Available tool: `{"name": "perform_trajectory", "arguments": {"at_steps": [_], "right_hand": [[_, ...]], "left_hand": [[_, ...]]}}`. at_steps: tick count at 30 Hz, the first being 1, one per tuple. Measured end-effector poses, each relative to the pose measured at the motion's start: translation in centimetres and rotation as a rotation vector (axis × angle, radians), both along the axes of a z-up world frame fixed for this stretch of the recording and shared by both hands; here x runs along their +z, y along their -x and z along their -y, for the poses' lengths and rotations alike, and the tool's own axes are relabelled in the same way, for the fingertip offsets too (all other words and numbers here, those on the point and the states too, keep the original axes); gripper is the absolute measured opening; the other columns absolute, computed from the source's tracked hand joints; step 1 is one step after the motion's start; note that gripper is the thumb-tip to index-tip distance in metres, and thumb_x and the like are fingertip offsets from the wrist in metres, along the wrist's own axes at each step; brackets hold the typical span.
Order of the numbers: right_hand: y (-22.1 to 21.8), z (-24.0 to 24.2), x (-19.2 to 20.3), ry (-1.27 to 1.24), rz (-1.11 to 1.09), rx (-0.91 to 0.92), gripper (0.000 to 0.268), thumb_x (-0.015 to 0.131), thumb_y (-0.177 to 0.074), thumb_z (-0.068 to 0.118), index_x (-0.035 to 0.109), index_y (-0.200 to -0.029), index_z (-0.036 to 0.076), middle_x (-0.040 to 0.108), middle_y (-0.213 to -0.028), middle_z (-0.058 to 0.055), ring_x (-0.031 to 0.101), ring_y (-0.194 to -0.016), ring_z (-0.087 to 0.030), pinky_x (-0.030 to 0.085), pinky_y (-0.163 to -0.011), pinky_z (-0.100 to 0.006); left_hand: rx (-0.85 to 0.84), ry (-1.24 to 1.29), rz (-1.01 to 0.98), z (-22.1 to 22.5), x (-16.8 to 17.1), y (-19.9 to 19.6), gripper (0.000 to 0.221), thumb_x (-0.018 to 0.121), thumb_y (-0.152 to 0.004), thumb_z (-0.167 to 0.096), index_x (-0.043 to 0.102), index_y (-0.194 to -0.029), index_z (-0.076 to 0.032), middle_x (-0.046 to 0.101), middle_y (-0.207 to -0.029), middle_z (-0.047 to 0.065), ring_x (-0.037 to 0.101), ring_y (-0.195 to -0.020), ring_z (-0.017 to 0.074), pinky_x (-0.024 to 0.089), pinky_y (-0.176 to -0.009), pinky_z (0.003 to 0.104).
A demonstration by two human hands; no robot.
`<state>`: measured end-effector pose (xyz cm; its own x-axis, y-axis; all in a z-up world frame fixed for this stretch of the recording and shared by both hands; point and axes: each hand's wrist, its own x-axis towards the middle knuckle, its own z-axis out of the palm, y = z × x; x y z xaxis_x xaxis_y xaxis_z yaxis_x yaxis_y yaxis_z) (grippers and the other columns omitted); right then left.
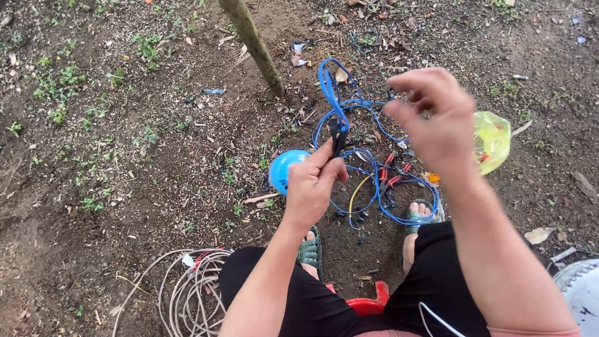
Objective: The person is untangling a long blue electrical wire and organizing it while sitting outdoors.
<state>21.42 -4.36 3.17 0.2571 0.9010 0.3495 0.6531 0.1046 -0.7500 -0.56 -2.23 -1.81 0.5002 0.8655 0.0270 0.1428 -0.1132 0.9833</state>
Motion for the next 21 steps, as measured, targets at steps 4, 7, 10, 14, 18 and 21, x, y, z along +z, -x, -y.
{"name": "perform_trajectory", "arguments": {"at_steps": [4, 7, 10, 14, 18, 21], "right_hand": [[3.3, 0.3, -0.5, -0.218, 0.312, 0.071, 0.04, 0.085, -0.092, 0.037, 0.076, -0.122, 0.012, 0.056, -0.134, -0.014, 0.043, -0.122, -0.031, 0.036, -0.101, -0.043], [3.0, 0.2, -1.0, -0.096, 0.481, 0.148, 0.027, 0.078, -0.094, 0.042, 0.079, -0.111, 0.021, 0.048, -0.146, -0.012, 0.042, -0.12, -0.036, 0.036, -0.102, -0.048], [3.4, 0.3, -0.9, -0.077, 0.39, 0.197, 0.012, 0.082, -0.09, 0.025, 0.073, -0.084, 0.019, 0.056, -0.142, -0.009, 0.043, -0.119, -0.036, 0.031, -0.104, -0.048], [4.4, 1.1, -0.7, -0.236, 0.491, 0.076, 0.028, 0.08, -0.096, 0.029, 0.068, -0.074, 0.017, 0.064, -0.132, 0.006, 0.044, -0.113, -0.029, 0.03, -0.092, -0.044], [5.0, 1.2, -0.4, -0.358, 0.435, 0.021, 0.027, 0.07, -0.103, 0.031, 0.075, -0.08, 0.018, 0.069, -0.114, 0.009, 0.049, -0.106, -0.026, 0.03, -0.093, -0.042], [4.0, 1.3, -1.9, -0.394, 0.356, 0.039, 0.026, 0.079, -0.098, 0.029, 0.073, -0.076, 0.017, 0.072, -0.107, 0.008, 0.05, -0.101, -0.021, 0.036, -0.089, -0.037]], "left_hand": [[0.048, -0.262, -0.129, 0.7, -1.3, -0.8, 0.039, 0.06, -0.102, -0.016, 0.06, -0.138, -0.003, 0.073, -0.081, 0.002, 0.067, -0.07, 0.0128, 0.054, -0.071, 0.032], [0.006, -0.301, -0.103, 0.8, -0.5, -1.1, 0.011, 0.056, -0.099, -0.004, 0.066, -0.103, -0.005, 0.067, -0.074, 0.005, 0.063, -0.062, 0.0186, 0.046, -0.058, 0.035], [0.021, -0.284, -0.162, 0.7, -1.6, -1.0, 0.035, 0.062, -0.099, -0.012, 0.065, -0.133, -0.014, 0.073, -0.079, 0.0, 0.068, -0.067, 0.0135, 0.053, -0.066, 0.032], [-0.006, 0.101, 0.146, 0.3, -2.8, -2.0, 0.037, 0.057, -0.105, -0.016, 0.06, -0.141, -0.011, 0.065, -0.073, 0.002, 0.055, -0.066, 0.0078, 0.048, -0.065, 0.025], [0.058, 0.334, 0.337, -0.3, -3.1, -3.0, 0.034, 0.063, -0.102, -0.02, 0.066, -0.129, 0.0, 0.064, -0.072, 0.007, 0.05, -0.06, 0.0091, 0.041, -0.051, 0.023], [0.049, 0.252, 0.427, -0.5, -4.8, -3.3, 0.025, 0.062, -0.103, -0.013, 0.069, -0.122, 0.002, 0.07, -0.068, 0.013, 0.065, -0.06, 0.0135, 0.051, -0.048, 0.021]]}}
